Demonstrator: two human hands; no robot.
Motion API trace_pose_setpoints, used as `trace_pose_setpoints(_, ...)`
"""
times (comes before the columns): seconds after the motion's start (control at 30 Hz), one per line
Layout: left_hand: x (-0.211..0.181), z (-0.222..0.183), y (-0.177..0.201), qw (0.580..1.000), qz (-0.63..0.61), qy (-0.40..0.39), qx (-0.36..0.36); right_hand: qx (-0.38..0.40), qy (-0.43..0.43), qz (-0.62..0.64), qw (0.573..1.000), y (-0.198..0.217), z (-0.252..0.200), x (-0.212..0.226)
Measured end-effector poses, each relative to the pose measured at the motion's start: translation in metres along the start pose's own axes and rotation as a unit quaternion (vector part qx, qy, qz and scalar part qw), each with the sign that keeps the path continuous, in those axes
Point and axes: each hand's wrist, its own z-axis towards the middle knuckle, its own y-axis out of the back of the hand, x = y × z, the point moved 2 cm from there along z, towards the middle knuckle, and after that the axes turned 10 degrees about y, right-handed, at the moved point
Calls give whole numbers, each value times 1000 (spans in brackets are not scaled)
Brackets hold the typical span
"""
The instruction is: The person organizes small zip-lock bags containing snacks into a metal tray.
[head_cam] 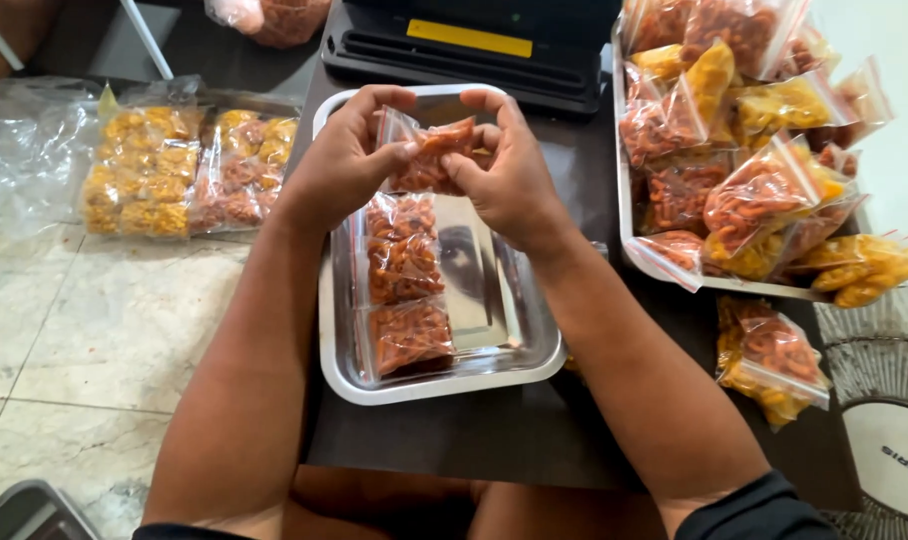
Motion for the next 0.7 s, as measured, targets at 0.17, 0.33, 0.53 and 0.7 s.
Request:
trace_pose_setpoints(0.17, -6, 1, -8, 999, -4, 11, 44, -10, 11, -20, 1000, 1, 0, 3)
trace_pose_setpoints(0.33, 2, 7, -2, 998, 37, -5, -45, -14, -27, -65, 997, 4, 2, -3)
trace_pose_setpoints(0.53, -20, -7, -1, 886, 432, -84, -146, 89, -127, -97, 983, 0, -7, -4)
trace_pose_setpoints(0.7, -4, -3, -2, 832, 524, -90, -158, 131, -121, -180, 967, -5, -9, -4)
